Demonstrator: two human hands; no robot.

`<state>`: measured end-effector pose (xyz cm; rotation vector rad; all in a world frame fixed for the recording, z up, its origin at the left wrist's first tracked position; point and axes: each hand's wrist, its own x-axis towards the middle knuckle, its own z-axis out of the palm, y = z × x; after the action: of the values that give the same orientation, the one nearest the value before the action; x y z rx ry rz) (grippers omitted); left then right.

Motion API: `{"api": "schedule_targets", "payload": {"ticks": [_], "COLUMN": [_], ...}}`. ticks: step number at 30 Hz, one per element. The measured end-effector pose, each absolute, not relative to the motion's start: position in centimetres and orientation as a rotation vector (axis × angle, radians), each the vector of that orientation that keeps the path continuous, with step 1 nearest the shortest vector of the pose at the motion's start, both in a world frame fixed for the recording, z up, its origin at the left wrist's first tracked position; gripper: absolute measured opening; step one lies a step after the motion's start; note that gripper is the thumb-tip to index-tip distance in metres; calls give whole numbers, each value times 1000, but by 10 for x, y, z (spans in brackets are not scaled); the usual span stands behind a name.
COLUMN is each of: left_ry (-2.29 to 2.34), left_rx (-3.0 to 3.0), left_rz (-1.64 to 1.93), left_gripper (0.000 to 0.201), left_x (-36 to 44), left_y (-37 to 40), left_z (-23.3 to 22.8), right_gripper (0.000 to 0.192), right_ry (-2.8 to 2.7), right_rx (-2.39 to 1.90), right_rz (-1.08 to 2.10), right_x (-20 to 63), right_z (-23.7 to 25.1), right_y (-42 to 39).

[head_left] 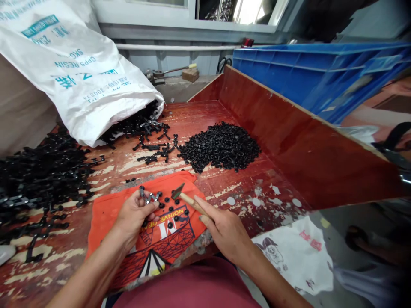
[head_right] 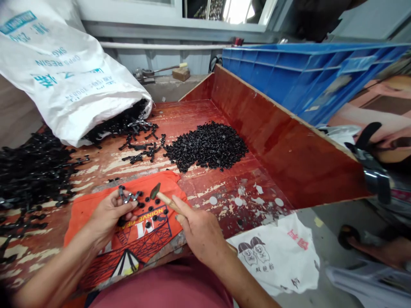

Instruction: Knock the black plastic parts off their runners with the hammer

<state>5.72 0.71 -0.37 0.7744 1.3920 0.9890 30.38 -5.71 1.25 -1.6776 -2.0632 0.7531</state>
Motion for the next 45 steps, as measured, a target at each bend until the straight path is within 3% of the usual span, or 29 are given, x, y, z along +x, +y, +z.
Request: {"api": "schedule_targets", "payload": {"ticks": [12, 45], "left_ry": [1329, 1345], "left_rx": [761, 753], "left_rz": [992, 949], "left_gripper": [50, 42], "left_x": [54, 51], "left_y": [6, 6], "left_z": [-3, 1], "right_gripper": [56, 52], "right_ry": [-2316, -2195], "right_rx": [-1642, -1563], "right_rz": [511, 504], "right_x": [279, 285], "right_z": [7, 21], "right_y": [-58, -54]}}
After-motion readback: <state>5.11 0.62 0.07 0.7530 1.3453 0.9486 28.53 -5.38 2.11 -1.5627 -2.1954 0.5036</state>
